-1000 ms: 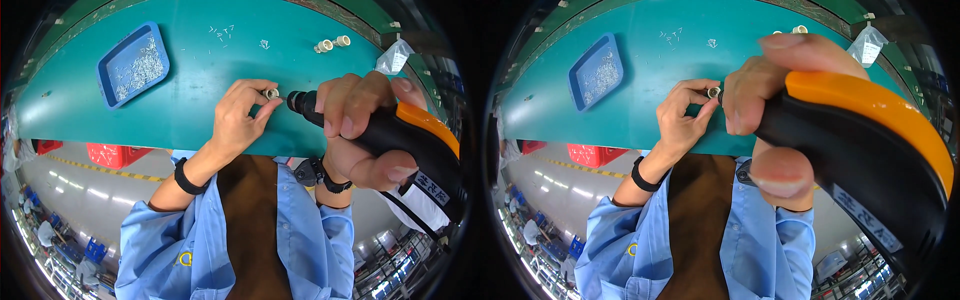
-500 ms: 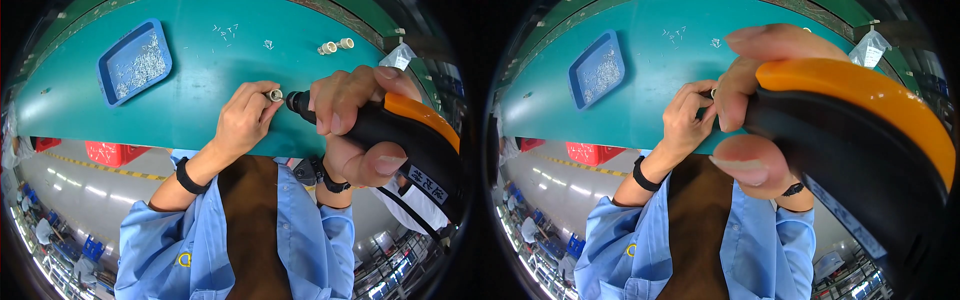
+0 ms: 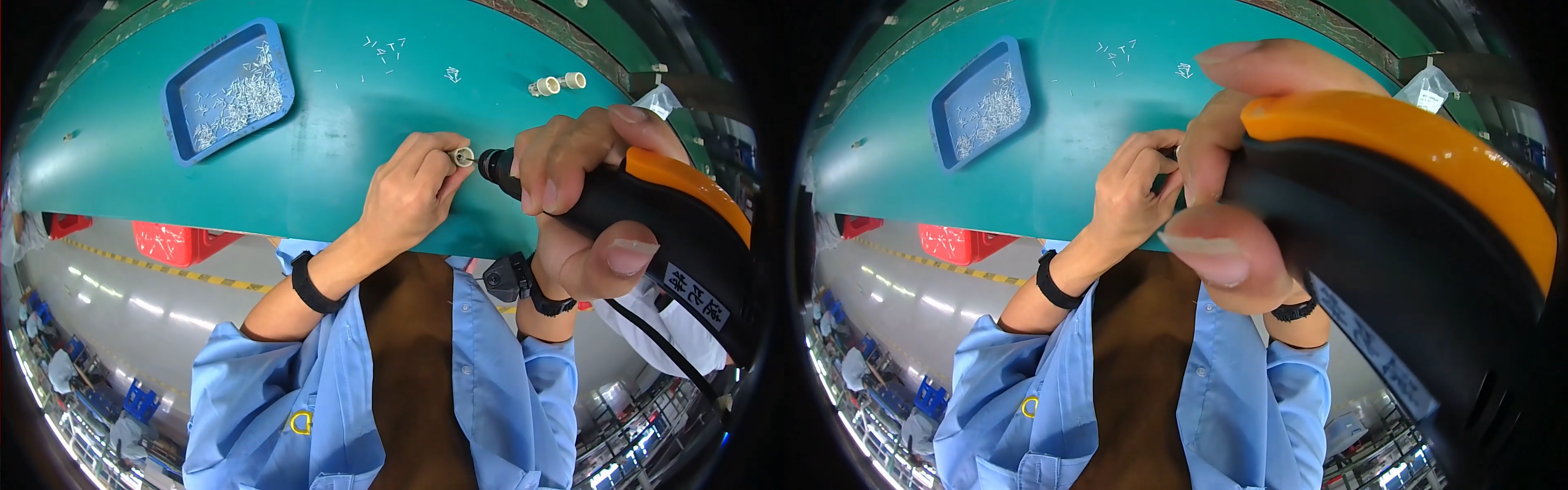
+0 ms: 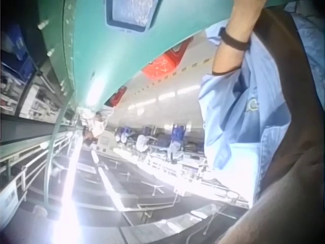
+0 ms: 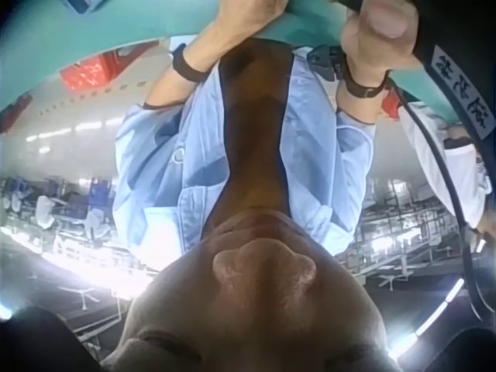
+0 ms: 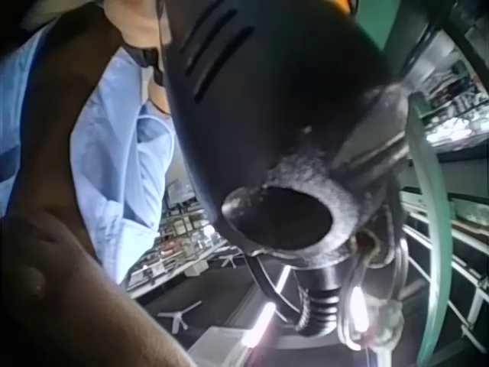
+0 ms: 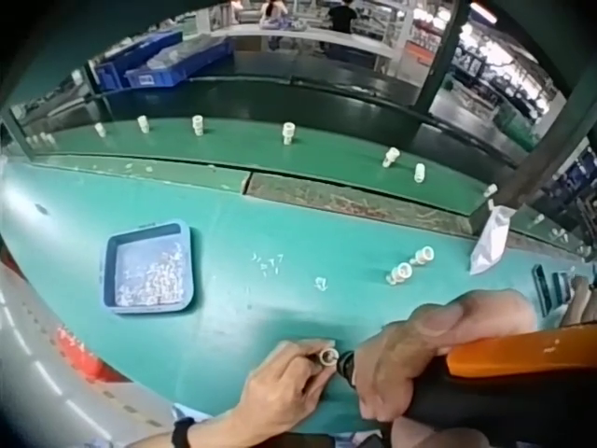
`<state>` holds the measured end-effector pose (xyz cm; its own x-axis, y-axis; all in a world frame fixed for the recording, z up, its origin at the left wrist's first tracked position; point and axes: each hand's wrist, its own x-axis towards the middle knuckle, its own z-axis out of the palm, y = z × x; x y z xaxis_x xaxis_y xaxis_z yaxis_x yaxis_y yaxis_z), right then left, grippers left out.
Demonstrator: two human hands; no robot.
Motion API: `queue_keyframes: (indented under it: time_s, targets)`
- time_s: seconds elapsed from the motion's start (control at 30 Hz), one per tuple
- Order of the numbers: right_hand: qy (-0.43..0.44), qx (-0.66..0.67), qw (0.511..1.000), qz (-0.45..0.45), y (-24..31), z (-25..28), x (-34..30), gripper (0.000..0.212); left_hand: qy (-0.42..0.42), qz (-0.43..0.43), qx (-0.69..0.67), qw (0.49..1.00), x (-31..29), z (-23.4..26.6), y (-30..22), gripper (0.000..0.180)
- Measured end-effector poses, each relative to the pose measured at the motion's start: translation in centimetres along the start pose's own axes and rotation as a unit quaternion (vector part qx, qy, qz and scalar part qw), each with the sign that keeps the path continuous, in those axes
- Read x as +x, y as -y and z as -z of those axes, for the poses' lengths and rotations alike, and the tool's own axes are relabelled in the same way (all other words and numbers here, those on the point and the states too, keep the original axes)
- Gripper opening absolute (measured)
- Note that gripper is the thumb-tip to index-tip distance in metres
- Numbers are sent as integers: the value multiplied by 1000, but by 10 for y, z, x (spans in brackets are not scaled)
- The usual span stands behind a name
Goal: The person picks up a plastic component from a conveyor belt, inserts a metal pin into it by hand, and uses an electric screwdriver to drive the pin in before returning the component to the belt.
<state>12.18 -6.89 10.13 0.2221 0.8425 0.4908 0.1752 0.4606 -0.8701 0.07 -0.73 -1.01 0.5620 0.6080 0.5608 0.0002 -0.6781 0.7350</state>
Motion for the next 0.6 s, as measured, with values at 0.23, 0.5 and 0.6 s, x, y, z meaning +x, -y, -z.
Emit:
queue_keyframes:
  time_s: [0.23, 0.5, 0.6]
  targets:
    - [-97, -7, 994, -43, -3, -11, -1, 61, 1, 1, -10, 1000, -1, -1, 1, 24]
    - [-102, 61, 992, -29, -13, -10, -1, 44, 10, 20, -16, 1000, -1, 0, -1, 24]
    - [-89, 58, 994, -22, -12, -11, -5, 46, 15, 18, -4, 1000, 0, 2, -2, 24]
